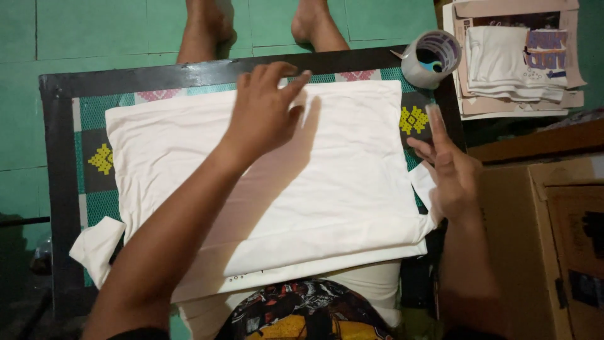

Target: Folding a white t-shirt with a graphic print on a flat surface.

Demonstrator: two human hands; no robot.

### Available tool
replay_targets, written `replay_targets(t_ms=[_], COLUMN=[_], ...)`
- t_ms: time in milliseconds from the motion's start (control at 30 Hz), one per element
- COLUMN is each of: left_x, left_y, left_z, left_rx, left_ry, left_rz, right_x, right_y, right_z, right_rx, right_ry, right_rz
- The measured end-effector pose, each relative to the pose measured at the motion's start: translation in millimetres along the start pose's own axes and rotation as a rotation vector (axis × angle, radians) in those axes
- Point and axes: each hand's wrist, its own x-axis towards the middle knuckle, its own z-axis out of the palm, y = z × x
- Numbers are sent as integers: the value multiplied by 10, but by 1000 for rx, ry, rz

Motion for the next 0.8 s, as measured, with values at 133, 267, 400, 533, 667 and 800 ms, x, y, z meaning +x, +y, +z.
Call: replay_targets(t_ms=[133,267,400,533,667,800], left_x=[-455,-1141,-1835,-2372,-2796,-3034], left_y=[-130,-123,-149,-209,-291,-402], left_z=[-383,-857,-1221,-1425,-1492,-1404], left_rx=[59,109,88,168,172,227], left_ry=[-19,-211,-275,-178,-14,57], left_rz=[-10,-70,-167,-297,-441,-585], right_x=[-54,-187,-351,-494,-508,-648], right_y=[-47,171,327,397,324,657], right_z=[-53,-83,-72,-123,-139,-215], right_rx=[-157,-490,-597,-825,-983,-1215], right_ry=[-1,-2,8,-70,-259,-83], right_rz=[-83,-259,-275,-201,-114,-227])
